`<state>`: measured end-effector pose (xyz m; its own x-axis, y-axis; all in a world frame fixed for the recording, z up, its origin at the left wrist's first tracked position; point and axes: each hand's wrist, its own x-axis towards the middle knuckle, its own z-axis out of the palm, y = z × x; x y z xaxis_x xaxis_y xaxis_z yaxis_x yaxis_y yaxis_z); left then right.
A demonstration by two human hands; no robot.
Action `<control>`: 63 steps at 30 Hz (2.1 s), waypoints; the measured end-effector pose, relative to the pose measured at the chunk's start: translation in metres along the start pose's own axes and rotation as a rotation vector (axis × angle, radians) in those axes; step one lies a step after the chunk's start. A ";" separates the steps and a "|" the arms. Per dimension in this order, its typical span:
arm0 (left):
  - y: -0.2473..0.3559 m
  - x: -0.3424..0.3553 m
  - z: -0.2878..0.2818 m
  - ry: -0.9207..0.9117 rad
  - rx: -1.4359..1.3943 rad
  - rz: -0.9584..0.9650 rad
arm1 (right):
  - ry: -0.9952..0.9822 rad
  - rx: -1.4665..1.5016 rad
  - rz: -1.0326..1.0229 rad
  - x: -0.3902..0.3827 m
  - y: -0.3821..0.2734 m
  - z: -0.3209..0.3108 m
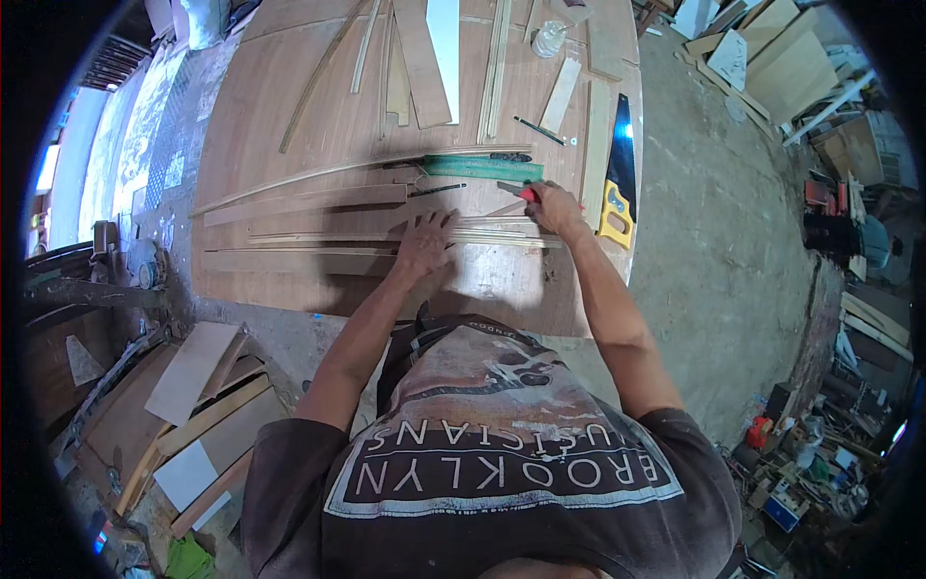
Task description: The person is using a hand saw and a utility knife to cut and shape pieces of wood on a workbench.
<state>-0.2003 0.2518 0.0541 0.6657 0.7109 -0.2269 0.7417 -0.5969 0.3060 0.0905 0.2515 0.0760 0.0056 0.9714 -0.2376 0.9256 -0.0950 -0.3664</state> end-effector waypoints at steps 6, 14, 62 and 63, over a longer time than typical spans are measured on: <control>-0.002 0.004 0.012 -0.099 -0.032 0.032 | 0.151 -0.276 -0.148 0.023 -0.007 0.019; -0.005 -0.001 0.012 -0.070 -0.139 0.092 | -0.082 -0.155 -0.346 -0.013 -0.009 0.036; 0.007 -0.040 -0.037 -0.009 -1.980 -0.222 | 0.349 0.559 0.117 -0.156 -0.035 0.021; 0.011 -0.040 -0.039 -0.048 -1.995 -0.161 | 0.281 0.748 0.158 -0.149 -0.048 0.013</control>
<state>-0.2224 0.2316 0.1029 0.6410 0.6770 -0.3615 -0.3123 0.6604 0.6829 0.0399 0.1085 0.1177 0.3016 0.9434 -0.1381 0.4092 -0.2589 -0.8750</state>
